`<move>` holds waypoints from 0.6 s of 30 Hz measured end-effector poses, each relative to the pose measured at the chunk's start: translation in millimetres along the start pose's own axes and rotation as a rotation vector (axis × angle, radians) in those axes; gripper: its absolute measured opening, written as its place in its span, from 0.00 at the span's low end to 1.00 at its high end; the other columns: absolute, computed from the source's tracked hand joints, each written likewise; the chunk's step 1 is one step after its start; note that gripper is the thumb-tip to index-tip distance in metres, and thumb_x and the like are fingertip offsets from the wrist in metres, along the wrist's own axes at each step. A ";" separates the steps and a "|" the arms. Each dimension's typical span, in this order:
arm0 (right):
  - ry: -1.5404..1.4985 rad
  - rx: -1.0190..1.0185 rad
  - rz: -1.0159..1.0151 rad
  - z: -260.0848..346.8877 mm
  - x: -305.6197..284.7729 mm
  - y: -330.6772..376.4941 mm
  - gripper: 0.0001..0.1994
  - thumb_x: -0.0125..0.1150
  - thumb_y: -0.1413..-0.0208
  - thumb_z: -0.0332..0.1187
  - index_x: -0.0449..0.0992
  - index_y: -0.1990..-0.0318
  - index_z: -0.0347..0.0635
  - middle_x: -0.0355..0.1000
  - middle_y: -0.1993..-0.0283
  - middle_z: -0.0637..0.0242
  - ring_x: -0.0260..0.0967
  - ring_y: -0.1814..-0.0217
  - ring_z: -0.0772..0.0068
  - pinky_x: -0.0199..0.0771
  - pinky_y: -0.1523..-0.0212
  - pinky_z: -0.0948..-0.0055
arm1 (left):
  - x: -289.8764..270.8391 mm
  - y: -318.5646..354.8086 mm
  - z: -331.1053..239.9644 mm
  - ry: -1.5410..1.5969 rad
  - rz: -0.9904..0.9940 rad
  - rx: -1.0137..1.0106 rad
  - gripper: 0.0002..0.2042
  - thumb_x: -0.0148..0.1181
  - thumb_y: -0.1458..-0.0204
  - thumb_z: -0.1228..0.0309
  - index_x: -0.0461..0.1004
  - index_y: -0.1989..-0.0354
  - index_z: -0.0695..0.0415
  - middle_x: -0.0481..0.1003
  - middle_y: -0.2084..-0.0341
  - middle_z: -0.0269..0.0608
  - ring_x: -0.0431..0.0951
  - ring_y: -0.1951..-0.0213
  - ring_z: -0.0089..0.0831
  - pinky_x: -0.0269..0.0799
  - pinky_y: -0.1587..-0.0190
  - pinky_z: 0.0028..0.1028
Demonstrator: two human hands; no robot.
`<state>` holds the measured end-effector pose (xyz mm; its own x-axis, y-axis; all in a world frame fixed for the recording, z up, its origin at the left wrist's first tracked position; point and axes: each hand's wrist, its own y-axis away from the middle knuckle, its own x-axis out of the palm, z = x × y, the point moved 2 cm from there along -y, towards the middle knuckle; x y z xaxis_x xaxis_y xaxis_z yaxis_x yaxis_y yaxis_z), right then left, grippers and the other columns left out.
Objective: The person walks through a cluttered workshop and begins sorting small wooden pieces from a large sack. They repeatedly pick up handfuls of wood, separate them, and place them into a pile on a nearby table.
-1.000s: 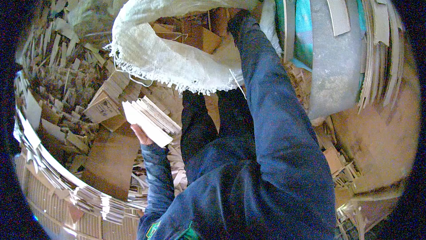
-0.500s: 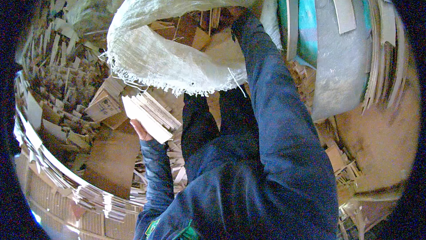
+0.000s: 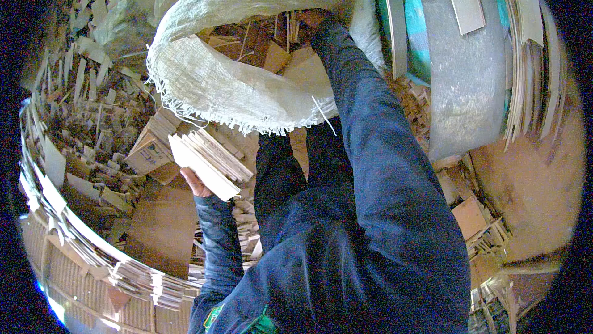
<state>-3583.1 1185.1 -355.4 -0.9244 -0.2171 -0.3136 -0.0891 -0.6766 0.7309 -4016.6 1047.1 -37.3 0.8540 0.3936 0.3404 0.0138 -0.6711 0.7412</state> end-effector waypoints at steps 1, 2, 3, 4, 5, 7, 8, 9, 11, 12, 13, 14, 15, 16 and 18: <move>-0.002 0.005 -0.004 -0.9 0.1 -0.8 0.26 0.63 0.52 0.43 0.74 0.46 0.40 0.73 0.45 0.55 0.70 0.44 0.53 0.68 0.42 0.62 | -1.1 -0.4 -0.1 -0.019 0.007 -0.006 0.42 0.48 0.46 0.36 0.49 0.30 0.51 0.60 0.35 0.39 0.64 0.38 0.39 0.61 0.36 0.42; -0.005 0.013 -0.012 -1.9 0.7 -1.5 0.26 0.63 0.52 0.43 0.74 0.46 0.40 0.73 0.45 0.55 0.70 0.44 0.53 0.68 0.42 0.62 | -2.4 -1.1 -0.5 -0.031 0.012 -0.009 0.42 0.48 0.47 0.35 0.49 0.30 0.50 0.59 0.35 0.39 0.63 0.37 0.39 0.61 0.36 0.43; -0.011 0.018 -0.016 -2.9 1.1 -2.1 0.26 0.63 0.52 0.44 0.74 0.46 0.40 0.73 0.45 0.55 0.70 0.44 0.53 0.67 0.42 0.62 | -4.4 -1.5 -0.6 -0.024 -0.022 -0.009 0.42 0.48 0.47 0.35 0.49 0.30 0.49 0.58 0.34 0.38 0.63 0.37 0.40 0.61 0.36 0.44; -0.019 0.025 -0.022 -4.0 1.8 -2.5 0.26 0.63 0.52 0.44 0.74 0.46 0.40 0.73 0.45 0.55 0.70 0.44 0.53 0.67 0.42 0.62 | -4.9 -1.8 -0.7 -0.039 0.023 -0.006 0.42 0.48 0.47 0.35 0.49 0.30 0.49 0.58 0.34 0.38 0.63 0.37 0.40 0.61 0.36 0.44; -0.014 0.025 -0.034 -5.4 2.5 -2.5 0.26 0.64 0.52 0.44 0.74 0.46 0.40 0.73 0.45 0.55 0.70 0.44 0.53 0.67 0.42 0.62 | -6.0 -1.9 -0.6 -0.036 0.029 -0.001 0.42 0.48 0.47 0.36 0.49 0.30 0.49 0.58 0.34 0.38 0.63 0.37 0.40 0.61 0.36 0.44; 0.014 0.005 -0.071 -7.7 3.3 -2.1 0.27 0.64 0.53 0.44 0.74 0.46 0.40 0.73 0.45 0.54 0.70 0.44 0.53 0.67 0.42 0.62 | -8.4 -1.7 0.4 -0.028 0.044 -0.012 0.42 0.48 0.46 0.36 0.49 0.30 0.49 0.58 0.34 0.38 0.63 0.37 0.40 0.61 0.36 0.44; 0.070 -0.031 -0.106 -7.7 3.2 -2.1 0.26 0.63 0.53 0.44 0.74 0.46 0.40 0.73 0.45 0.55 0.70 0.44 0.53 0.68 0.42 0.62 | -9.6 -1.5 0.9 -0.025 0.051 -0.028 0.41 0.47 0.46 0.36 0.49 0.30 0.49 0.58 0.34 0.38 0.63 0.37 0.40 0.61 0.36 0.44; 0.127 -0.064 -0.142 -7.4 3.1 -1.6 0.26 0.63 0.53 0.44 0.74 0.46 0.39 0.73 0.45 0.55 0.70 0.45 0.53 0.68 0.43 0.63 | -10.8 -1.3 1.5 0.003 0.052 -0.030 0.41 0.47 0.46 0.36 0.49 0.30 0.49 0.58 0.34 0.38 0.63 0.37 0.40 0.61 0.36 0.44; 0.192 -0.077 -0.170 -5.8 3.9 -0.3 0.26 0.62 0.52 0.44 0.74 0.47 0.39 0.73 0.45 0.55 0.70 0.45 0.54 0.68 0.43 0.64 | -12.1 -2.3 3.7 -0.003 0.070 -0.046 0.41 0.47 0.45 0.37 0.49 0.30 0.49 0.58 0.34 0.39 0.63 0.37 0.40 0.61 0.36 0.44; 0.200 -0.055 -0.161 -4.4 4.8 0.3 0.26 0.61 0.52 0.45 0.74 0.47 0.39 0.73 0.45 0.54 0.70 0.44 0.54 0.68 0.42 0.64 | -12.9 -2.6 4.5 0.019 0.055 -0.043 0.41 0.47 0.45 0.37 0.49 0.30 0.49 0.58 0.34 0.39 0.63 0.37 0.40 0.61 0.36 0.44; 0.208 -0.033 -0.152 -2.3 6.3 1.2 0.27 0.61 0.52 0.46 0.74 0.47 0.39 0.73 0.45 0.54 0.70 0.44 0.55 0.67 0.42 0.64 | -12.9 -2.6 5.5 0.005 0.066 -0.041 0.40 0.47 0.45 0.37 0.49 0.30 0.49 0.58 0.34 0.39 0.63 0.37 0.40 0.61 0.36 0.44; 0.171 -0.061 -0.174 0.9 7.5 2.8 0.26 0.62 0.52 0.46 0.75 0.48 0.39 0.73 0.45 0.54 0.70 0.44 0.54 0.67 0.42 0.63 | -13.1 -2.8 6.1 0.006 0.057 -0.036 0.40 0.46 0.45 0.37 0.49 0.30 0.49 0.58 0.34 0.39 0.63 0.37 0.40 0.61 0.36 0.44; 0.133 -0.090 -0.196 4.0 9.6 4.7 0.26 0.63 0.53 0.45 0.76 0.49 0.39 0.73 0.46 0.54 0.70 0.45 0.54 0.68 0.42 0.63 | -13.1 -2.5 6.6 0.006 0.047 -0.031 0.40 0.46 0.45 0.37 0.49 0.30 0.49 0.58 0.34 0.39 0.63 0.37 0.40 0.61 0.36 0.44; 0.096 -0.119 -0.218 6.6 11.8 6.9 0.25 0.64 0.53 0.45 0.76 0.50 0.39 0.74 0.46 0.54 0.70 0.45 0.54 0.68 0.42 0.62 | -13.1 -2.2 7.1 0.002 0.032 -0.032 0.40 0.46 0.45 0.37 0.49 0.30 0.50 0.60 0.35 0.39 0.64 0.38 0.40 0.62 0.37 0.43; 0.021 -0.179 -0.263 9.9 15.1 9.7 0.24 0.66 0.54 0.45 0.77 0.51 0.39 0.74 0.47 0.54 0.71 0.46 0.54 0.68 0.42 0.61 | -13.0 -1.1 6.7 0.019 0.012 -0.021 0.41 0.46 0.45 0.36 0.49 0.30 0.52 0.62 0.37 0.40 0.66 0.40 0.38 0.64 0.38 0.41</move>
<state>-3601.6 1182.2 -347.1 -0.8702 -0.0317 -0.4917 -0.2555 -0.8242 0.5053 -4024.2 1038.5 -46.3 0.8441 0.3972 0.3601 -0.0078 -0.6625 0.7490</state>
